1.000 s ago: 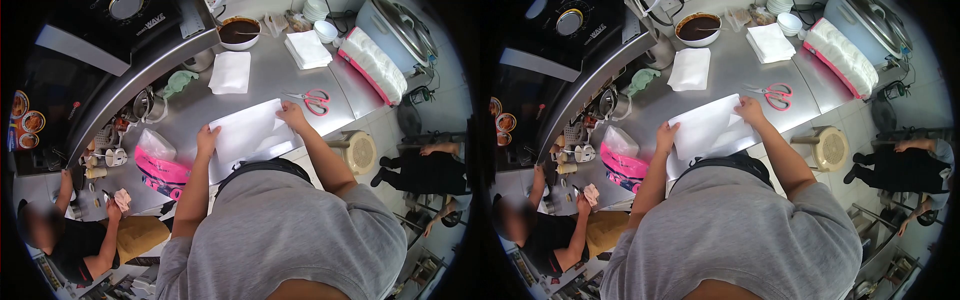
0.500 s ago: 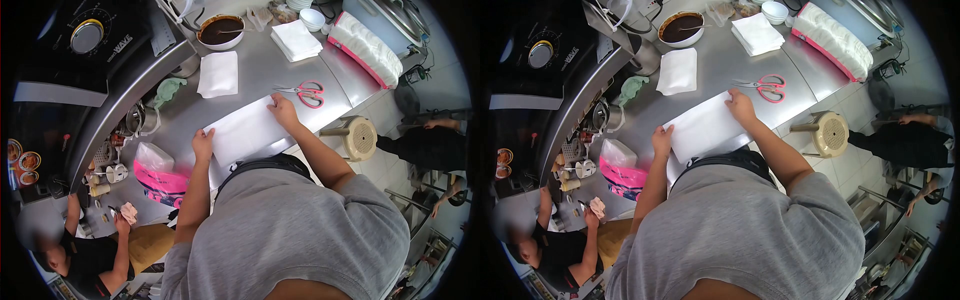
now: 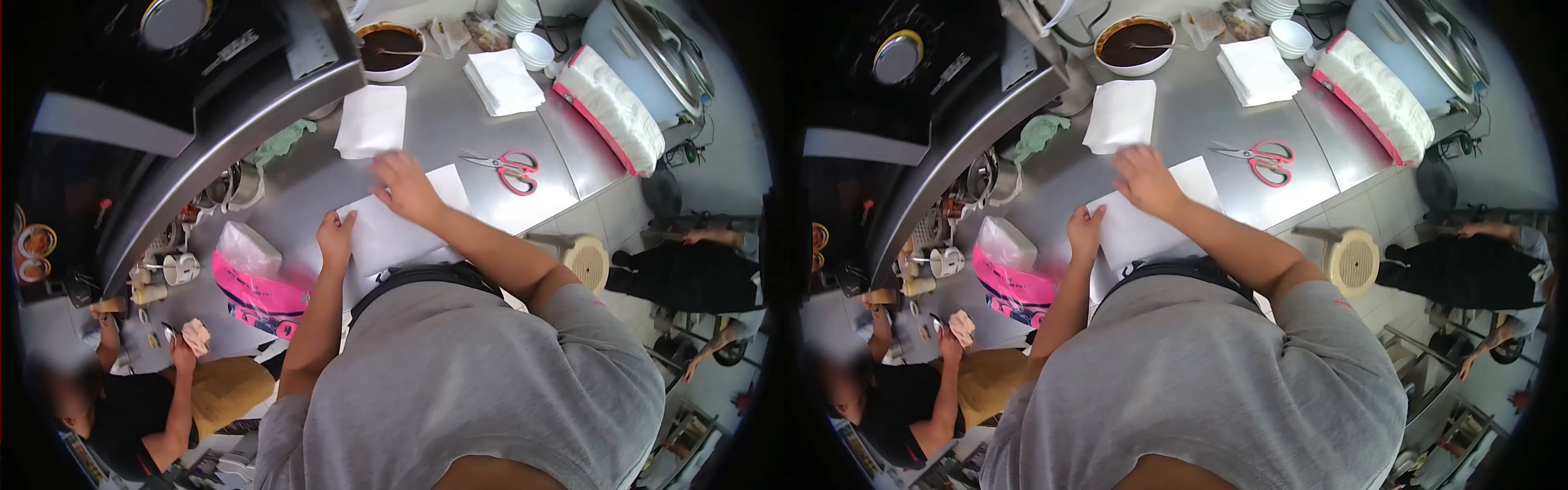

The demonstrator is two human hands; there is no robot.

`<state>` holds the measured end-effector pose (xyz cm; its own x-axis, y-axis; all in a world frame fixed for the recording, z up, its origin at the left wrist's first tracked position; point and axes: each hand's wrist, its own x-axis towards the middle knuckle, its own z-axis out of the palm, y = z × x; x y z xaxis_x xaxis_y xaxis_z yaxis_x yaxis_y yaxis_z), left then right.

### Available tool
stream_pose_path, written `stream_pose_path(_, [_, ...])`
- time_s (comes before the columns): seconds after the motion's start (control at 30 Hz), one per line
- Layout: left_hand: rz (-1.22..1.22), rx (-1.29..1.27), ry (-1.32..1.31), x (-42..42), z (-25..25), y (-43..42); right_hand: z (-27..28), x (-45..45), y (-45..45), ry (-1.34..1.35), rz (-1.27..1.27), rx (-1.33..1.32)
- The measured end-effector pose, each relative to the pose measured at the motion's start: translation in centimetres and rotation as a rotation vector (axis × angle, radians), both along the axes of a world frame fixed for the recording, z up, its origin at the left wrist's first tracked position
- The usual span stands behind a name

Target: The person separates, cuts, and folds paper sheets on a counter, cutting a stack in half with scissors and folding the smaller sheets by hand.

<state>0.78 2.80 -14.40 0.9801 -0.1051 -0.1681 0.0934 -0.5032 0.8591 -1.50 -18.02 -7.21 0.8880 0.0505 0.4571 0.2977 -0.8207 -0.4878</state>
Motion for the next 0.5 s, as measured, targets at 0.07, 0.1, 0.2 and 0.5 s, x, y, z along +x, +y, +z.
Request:
stream_pose_path(0.07, [0.043, -0.210, 0.095, 0.4, -0.9, -0.1, 1.9, 3.5, -0.4, -0.023, -0.019, -0.026])
stream_pose_path(0.1, [0.038, -0.184, 0.084, 0.3, -0.6, 0.1, 1.5, 5.0, -0.7, 0.053, -0.051, -0.068])
stream_pose_path(0.2, [0.049, -0.105, 0.025, -0.4, 1.4, 0.5, 0.5, 7.8, -0.8, 0.233, -0.111, -0.169])
stream_pose_path(0.5, [-0.207, -0.479, -0.717, -2.8, 19.1, -0.6, 0.3, 6.1, 2.6, 0.209, 0.219, 0.248])
